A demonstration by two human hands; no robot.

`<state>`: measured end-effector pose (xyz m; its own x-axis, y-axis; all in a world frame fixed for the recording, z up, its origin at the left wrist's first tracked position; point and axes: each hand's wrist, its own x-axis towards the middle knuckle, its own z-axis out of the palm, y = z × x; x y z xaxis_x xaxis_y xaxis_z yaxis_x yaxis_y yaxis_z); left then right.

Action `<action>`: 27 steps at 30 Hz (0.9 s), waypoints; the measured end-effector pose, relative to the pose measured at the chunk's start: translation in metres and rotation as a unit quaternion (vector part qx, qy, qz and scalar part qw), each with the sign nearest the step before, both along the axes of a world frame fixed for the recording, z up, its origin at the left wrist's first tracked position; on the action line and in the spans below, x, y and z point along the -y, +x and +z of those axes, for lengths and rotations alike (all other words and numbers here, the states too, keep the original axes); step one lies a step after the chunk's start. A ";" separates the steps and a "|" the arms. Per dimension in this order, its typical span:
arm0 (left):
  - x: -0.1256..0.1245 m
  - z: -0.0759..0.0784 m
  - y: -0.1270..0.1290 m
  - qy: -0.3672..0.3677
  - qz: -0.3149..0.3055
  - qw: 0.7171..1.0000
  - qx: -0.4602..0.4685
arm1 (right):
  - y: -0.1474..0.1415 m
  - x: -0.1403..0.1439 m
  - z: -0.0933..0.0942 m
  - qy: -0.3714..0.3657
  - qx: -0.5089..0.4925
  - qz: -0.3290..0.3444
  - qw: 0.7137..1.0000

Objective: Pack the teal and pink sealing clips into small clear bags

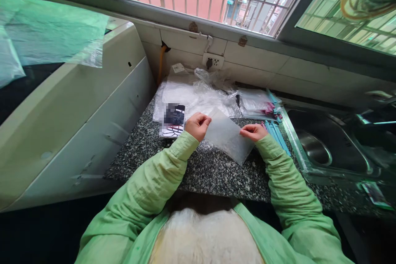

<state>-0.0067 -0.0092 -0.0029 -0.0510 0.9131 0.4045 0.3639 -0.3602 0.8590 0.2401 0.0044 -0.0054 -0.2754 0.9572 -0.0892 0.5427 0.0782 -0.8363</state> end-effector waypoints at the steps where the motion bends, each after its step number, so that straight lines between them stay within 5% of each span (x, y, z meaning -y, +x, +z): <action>1: 0.001 0.000 0.001 0.002 -0.001 1.000 -0.002 | 0.000 -0.001 -0.001 0.010 0.004 -0.008 1.000; 12: 0.001 -0.002 0.003 0.008 -0.011 1.000 0.001 | -0.007 -0.003 -0.018 0.068 0.023 -0.042 0.997; 27: -0.009 0.002 -0.013 0.006 0.035 0.999 0.020 | 0.000 -0.004 -0.018 0.033 -0.021 -0.041 0.998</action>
